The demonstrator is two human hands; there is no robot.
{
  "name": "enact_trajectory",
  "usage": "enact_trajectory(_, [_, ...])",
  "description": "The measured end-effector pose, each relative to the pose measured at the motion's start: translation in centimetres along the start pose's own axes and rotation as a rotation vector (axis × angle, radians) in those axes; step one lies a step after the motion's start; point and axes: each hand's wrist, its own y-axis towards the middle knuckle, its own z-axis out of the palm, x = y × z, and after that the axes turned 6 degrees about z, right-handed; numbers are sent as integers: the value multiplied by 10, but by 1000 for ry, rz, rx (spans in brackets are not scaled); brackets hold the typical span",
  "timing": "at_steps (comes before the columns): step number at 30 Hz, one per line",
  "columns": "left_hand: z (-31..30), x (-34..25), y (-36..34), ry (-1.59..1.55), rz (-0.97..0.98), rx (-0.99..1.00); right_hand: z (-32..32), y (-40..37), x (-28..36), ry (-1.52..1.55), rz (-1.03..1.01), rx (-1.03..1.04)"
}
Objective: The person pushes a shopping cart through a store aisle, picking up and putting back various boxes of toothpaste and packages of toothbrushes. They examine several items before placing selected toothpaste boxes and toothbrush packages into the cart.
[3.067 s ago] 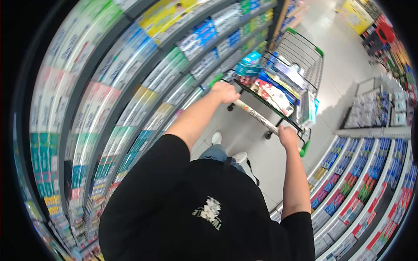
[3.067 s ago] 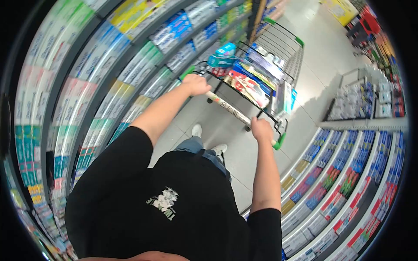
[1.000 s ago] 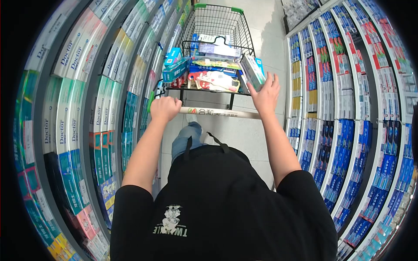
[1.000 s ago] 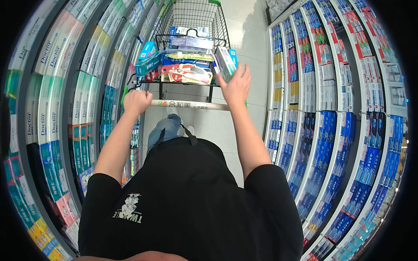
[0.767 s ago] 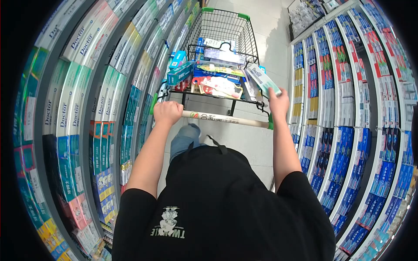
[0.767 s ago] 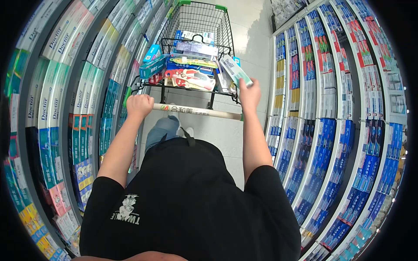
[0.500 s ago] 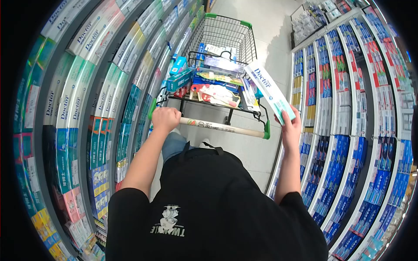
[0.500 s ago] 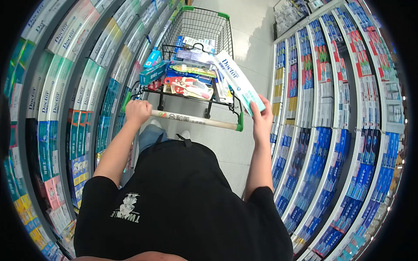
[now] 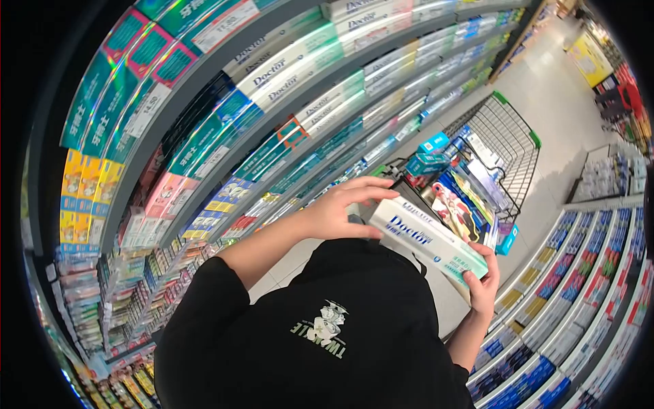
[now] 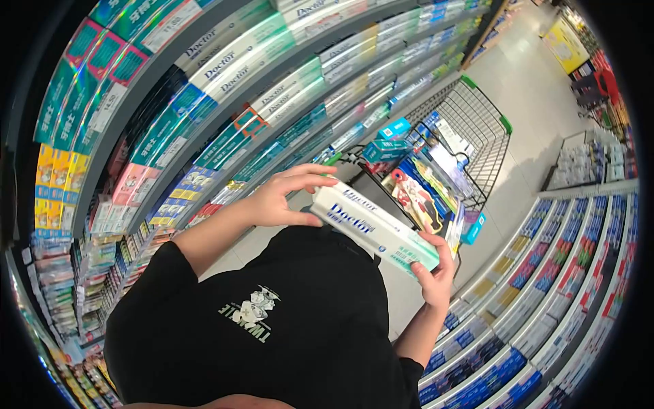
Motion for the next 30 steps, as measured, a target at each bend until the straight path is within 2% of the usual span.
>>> enact_trajectory(1, [-3, -12, -5, -24, -12, -60, 3, 6, -1, -54, -45, 36])
enact_trajectory(4, [-13, -24, -27, -31, -42, 18, 14, 14, 1, 9, 18, 205])
enact_trajectory(5, [-14, -28, -31, -36, 14, -77, 20, 15, -2, 30, -11, 176])
enact_trajectory(8, [-26, -29, -54, 126, -3, -296, 65, 32, 16, 276, -121, 66])
enact_trajectory(9, [-34, -20, -64, 191, 2, -408, 47, 36, -7, 124, -76, 76])
enact_trajectory(12, [-73, -1, -84, 261, -11, -769, 35, 36, -54, -574, 9, -91])
enact_trajectory(13, [-89, 2, -84, 251, 21, -866, 37, 33, -63, -778, -68, -115])
enact_trajectory(16, [-137, 16, -82, 336, 148, -1063, 24, 21, -132, -975, -10, 90])
enact_trajectory(19, [-164, 20, -73, 519, 155, -1127, 38, 15, -103, -1105, 255, 142])
enact_trajectory(22, [-171, 19, -59, 515, 182, -1188, 36, 16, -115, -1085, 176, 105])
enact_trajectory(26, [-175, 16, -43, 522, 186, -1232, 37, 15, -111, -1099, 239, 122])
enact_trajectory(30, [-181, 15, -29, 702, 129, -1227, 38, 14, -109, -1097, 252, 119])
